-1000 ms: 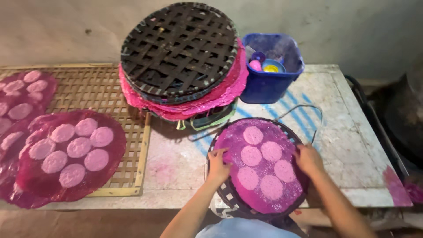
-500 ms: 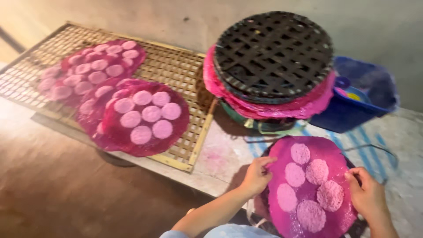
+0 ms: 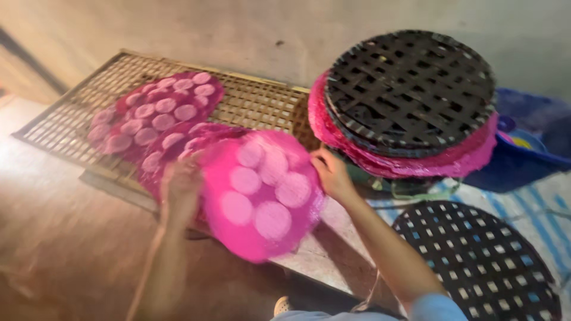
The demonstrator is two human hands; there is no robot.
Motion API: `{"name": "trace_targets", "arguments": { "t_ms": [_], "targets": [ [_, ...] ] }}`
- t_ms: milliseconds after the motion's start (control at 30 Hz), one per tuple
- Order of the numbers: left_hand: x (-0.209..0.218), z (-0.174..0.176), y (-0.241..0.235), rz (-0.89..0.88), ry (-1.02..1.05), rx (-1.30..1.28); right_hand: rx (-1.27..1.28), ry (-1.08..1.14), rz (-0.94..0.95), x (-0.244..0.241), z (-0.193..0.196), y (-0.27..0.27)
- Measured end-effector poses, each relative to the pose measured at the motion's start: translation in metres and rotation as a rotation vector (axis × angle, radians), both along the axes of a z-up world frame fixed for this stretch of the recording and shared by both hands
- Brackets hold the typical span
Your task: The person removes pink round food items from a steamer basket and arranges them in rows on a bamboo drying rack. They handle the items by hand, placing them one by one onto the rack.
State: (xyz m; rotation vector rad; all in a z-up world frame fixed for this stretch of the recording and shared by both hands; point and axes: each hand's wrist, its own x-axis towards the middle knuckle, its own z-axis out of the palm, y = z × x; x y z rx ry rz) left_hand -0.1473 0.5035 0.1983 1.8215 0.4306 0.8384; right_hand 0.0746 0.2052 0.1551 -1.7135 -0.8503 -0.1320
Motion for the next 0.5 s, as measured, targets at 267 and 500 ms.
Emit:
{"name": "trace_targets", "arguments": {
  "t_ms": [267,500],
  "targets": [
    [0.001,-0.134,0.03,0.248,0.089,0.271,-0.07,0.074,-0.362,-0.025,-0.077,-0.142],
    [0.063,-0.279,-0.232,-0.8,0.156,-1.075,-0.772,-0.051,-1.556,-0.165,-0.13,-0.469]
  ]
}}
